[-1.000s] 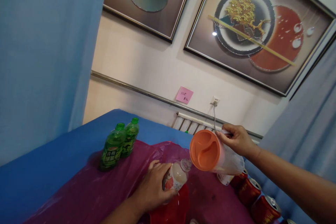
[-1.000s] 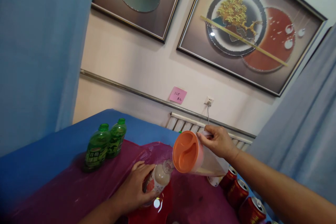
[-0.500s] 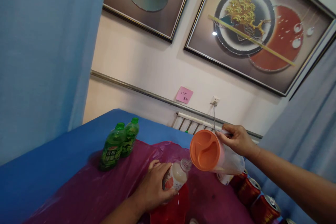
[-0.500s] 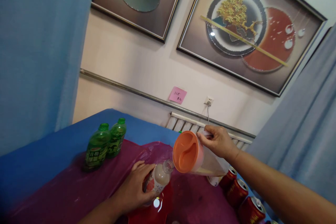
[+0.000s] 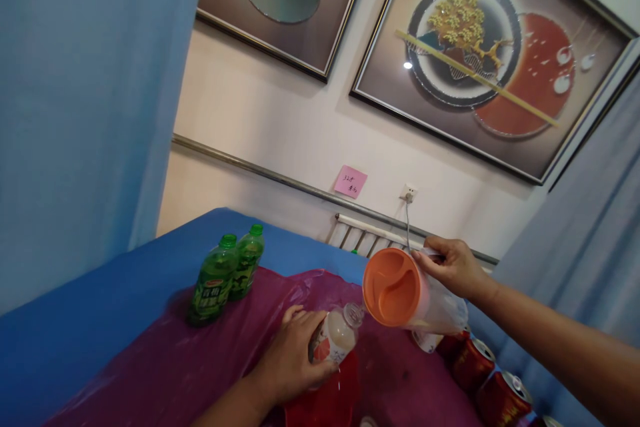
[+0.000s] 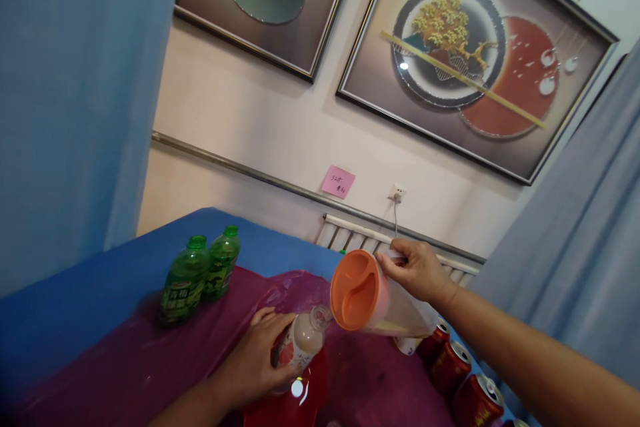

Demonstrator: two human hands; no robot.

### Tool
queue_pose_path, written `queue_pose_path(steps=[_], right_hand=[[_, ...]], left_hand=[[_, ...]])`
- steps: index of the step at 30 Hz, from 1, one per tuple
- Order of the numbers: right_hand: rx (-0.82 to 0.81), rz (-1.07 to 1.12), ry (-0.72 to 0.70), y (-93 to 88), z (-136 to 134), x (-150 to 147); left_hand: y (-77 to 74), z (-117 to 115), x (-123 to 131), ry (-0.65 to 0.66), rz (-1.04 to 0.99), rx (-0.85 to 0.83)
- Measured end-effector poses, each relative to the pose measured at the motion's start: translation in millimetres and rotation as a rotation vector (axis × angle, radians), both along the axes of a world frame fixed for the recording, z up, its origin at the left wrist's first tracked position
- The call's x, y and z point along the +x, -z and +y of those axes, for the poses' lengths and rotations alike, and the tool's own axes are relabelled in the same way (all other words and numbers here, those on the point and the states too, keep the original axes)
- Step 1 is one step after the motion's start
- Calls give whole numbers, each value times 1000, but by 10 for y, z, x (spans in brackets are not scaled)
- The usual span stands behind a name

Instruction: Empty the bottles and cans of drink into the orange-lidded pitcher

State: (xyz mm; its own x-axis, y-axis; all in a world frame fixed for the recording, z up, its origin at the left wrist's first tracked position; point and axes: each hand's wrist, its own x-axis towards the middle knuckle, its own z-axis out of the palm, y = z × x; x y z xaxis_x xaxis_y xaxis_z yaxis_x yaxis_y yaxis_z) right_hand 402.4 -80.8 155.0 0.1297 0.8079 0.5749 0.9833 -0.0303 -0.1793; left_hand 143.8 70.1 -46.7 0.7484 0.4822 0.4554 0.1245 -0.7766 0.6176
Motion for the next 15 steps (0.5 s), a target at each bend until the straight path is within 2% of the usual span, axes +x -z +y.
queue_pose_path(steps=[15], right_hand=[[4,6,-3,6,1,-26]], left_hand=[[-38,-11,-30,26,-5,-36]])
